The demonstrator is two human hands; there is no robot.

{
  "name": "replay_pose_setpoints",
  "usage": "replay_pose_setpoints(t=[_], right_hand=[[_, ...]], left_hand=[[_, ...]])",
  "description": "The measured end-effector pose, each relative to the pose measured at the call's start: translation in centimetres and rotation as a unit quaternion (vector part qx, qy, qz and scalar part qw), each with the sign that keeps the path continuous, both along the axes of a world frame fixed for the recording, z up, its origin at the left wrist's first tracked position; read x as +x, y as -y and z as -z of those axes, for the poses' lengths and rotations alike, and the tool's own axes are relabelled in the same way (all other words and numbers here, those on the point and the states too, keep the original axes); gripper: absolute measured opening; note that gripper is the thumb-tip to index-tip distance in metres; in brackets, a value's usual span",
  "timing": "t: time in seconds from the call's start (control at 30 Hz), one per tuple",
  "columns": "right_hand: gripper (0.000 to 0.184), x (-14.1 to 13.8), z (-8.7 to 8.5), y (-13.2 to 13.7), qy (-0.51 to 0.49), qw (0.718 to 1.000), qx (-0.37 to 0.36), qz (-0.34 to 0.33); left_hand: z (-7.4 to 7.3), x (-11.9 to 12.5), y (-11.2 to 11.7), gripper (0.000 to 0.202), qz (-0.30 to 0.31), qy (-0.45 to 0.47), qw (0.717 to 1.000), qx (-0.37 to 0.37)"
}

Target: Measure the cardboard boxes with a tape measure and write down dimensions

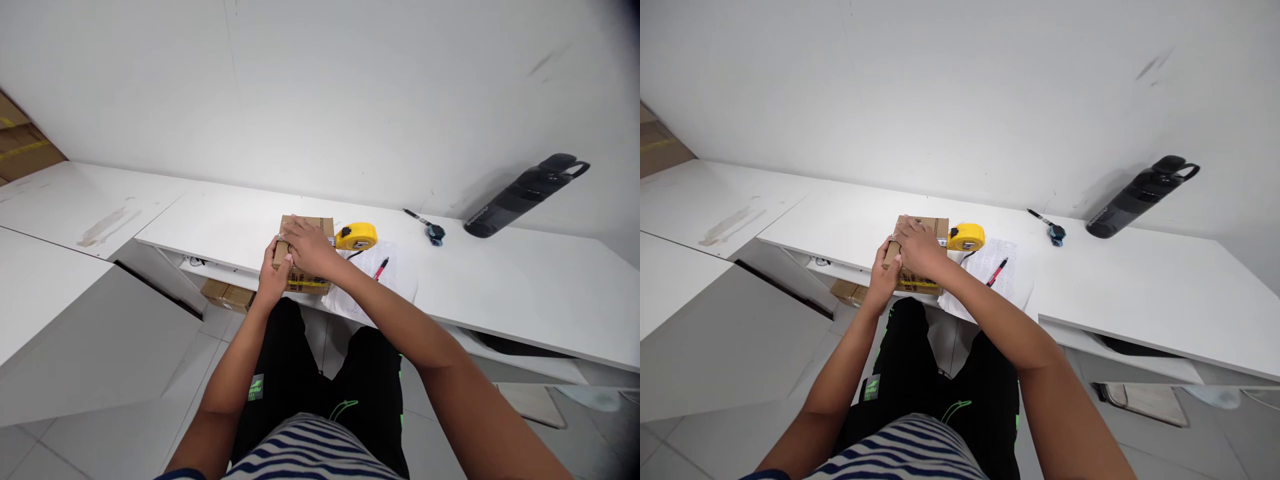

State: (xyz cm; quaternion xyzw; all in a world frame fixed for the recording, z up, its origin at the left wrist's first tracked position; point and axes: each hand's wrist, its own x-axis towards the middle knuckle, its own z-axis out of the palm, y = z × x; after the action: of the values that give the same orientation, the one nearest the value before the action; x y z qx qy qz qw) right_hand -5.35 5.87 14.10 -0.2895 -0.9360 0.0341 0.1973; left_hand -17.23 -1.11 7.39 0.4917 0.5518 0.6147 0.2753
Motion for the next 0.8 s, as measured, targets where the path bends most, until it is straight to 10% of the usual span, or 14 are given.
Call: replay_pose_setpoints(t=[0.47, 0.57, 0.7, 0.8], right_hand=[[0.038, 0.7, -0.6, 0.2, -0.027, 0.999, 0.019, -0.026], [0.043, 3.6, -0.6, 1.6, -0.07, 0.994, 0.069, -0.037], [0.054, 9.4, 1.3, 2.5, -0.243, 0.952, 0.091, 0.164], [0.062, 12.5, 2.8, 0.9, -0.281, 0.953, 0.012, 0.11]], left_hand=[[-0.2, 0.1, -0.4, 0.066, -0.014, 0.0, 1.0, 0.011], [-0.5, 0.1, -0.4, 0.064, -0.013, -0.002, 1.0, 0.009], [-0.4, 0.1, 0.0, 0.062, -0.019, 0.01, 1.0, 0.005], [0.0, 0.1, 0.2, 0.061, -0.021, 0.008, 1.0, 0.009]])
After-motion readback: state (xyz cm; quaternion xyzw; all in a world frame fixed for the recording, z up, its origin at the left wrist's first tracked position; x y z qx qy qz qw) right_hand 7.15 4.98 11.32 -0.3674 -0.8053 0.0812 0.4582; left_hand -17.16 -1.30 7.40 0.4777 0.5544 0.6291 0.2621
